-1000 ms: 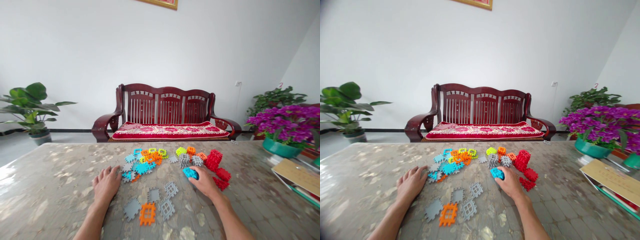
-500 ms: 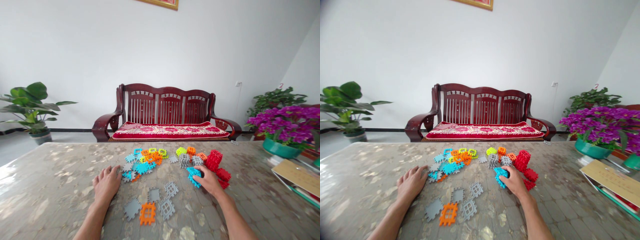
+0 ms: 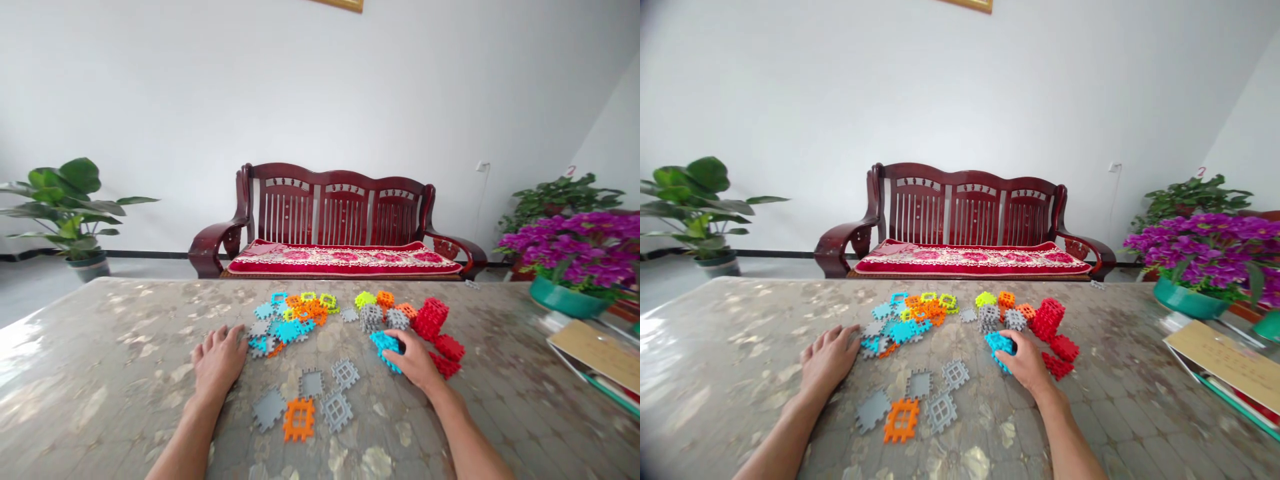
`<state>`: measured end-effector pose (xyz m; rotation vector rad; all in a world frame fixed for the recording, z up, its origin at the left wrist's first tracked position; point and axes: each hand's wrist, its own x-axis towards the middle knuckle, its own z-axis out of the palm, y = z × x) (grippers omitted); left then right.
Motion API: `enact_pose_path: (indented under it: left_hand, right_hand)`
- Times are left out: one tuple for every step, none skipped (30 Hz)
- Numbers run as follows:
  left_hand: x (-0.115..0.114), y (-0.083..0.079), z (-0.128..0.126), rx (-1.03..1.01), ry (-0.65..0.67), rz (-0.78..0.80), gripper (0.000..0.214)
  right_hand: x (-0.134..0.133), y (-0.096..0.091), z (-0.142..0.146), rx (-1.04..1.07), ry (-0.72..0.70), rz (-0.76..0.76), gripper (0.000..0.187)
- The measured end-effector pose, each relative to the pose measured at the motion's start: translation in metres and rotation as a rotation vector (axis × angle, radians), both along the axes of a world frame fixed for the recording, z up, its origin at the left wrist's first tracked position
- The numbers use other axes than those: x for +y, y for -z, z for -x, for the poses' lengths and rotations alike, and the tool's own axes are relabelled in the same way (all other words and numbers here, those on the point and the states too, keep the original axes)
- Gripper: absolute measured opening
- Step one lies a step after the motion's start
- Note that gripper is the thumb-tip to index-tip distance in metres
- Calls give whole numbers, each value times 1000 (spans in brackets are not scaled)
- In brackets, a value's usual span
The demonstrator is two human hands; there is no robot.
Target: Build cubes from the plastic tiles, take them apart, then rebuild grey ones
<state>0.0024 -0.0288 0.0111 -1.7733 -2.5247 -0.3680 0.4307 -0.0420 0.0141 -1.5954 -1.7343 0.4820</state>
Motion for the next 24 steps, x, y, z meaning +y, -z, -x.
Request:
enact_pose_path:
  left_hand:
    - [0, -1, 0, 2, -2, 0, 46]
    - [0, -1, -1, 4, -4, -2, 46]
    - [0, -1, -1, 6, -4, -6, 45]
    - [0, -1, -1, 9, -3, -13, 45]
    - [-1, 0, -1, 11, 0, -22, 45]
    - [-1, 0, -1, 11, 3, -31, 45]
    - [-1, 0, -1, 10, 7, -37, 45]
    - [-1, 0, -1, 9, 9, -41, 45]
    - [-1, 0, -1, 6, 10, -41, 45]
    - [-2, 0, -1, 2, 10, -39, 45]
    - [-2, 0, -1, -2, 9, -37, 46]
    - [-2, 0, -1, -5, 8, -39, 45]
    - [-2, 0, -2, -7, 9, -44, 45]
    - [-2, 0, -2, -9, 9, -51, 44]
    - [-2, 0, -2, -11, 9, -57, 44]
    - [-2, 0, -2, -12, 10, -61, 44]
    - [-2, 0, -2, -13, 10, -60, 44]
    - [-2, 0, -2, -14, 9, -57, 44]
    - [-2, 0, -2, -16, 10, -53, 44]
    - [-3, -1, -2, -16, 10, -51, 44]
    - [-3, -1, -2, -16, 11, -50, 44]
    - [-3, -1, -2, -14, 9, -48, 44]
    - [-3, -2, -2, -12, 9, -47, 44]
    - [-3, -2, -3, -10, 10, -46, 45]
  right_hand:
    - [0, 0, 0, 14, 5, 1, 45]
    - [0, 0, -1, 32, 7, 3, 45]
    - [0, 0, -1, 50, 8, 4, 45]
    - [0, 0, -1, 68, 5, 5, 45]
    - [0, -1, -1, 81, 2, 8, 45]
    - [-1, -1, -1, 87, -3, 13, 45]
    - [-1, -1, -1, 86, -8, 20, 45]
    - [-1, -1, -1, 77, -12, 28, 46]
    - [-1, -1, -1, 63, -14, 32, 46]
    - [-1, -1, 0, 43, -13, 32, 46]
    - [-1, 0, 0, 24, -10, 27, 46]
    - [-1, 1, 1, 6, -8, 20, 45]
    - [0, 1, 1, -8, -6, 13, 44]
    - [0, 2, 1, -17, -5, 8, 44]
    - [0, 3, 1, -20, -4, 5, 44]
    - [1, 3, 1, -18, -3, 4, 44]
    - [1, 4, 1, -12, -1, 7, 45]
    - [1, 4, 1, -5, 3, 10, 45]
    - [1, 4, 2, 5, 6, 15, 46]
    - [1, 4, 2, 18, 6, 18, 46]
    - [1, 4, 2, 33, 4, 18, 46]
    - [1, 3, 2, 52, 3, 15, 46]
    - [1, 3, 2, 73, 0, 9, 46]
    - [1, 2, 2, 97, -5, 5, 47]
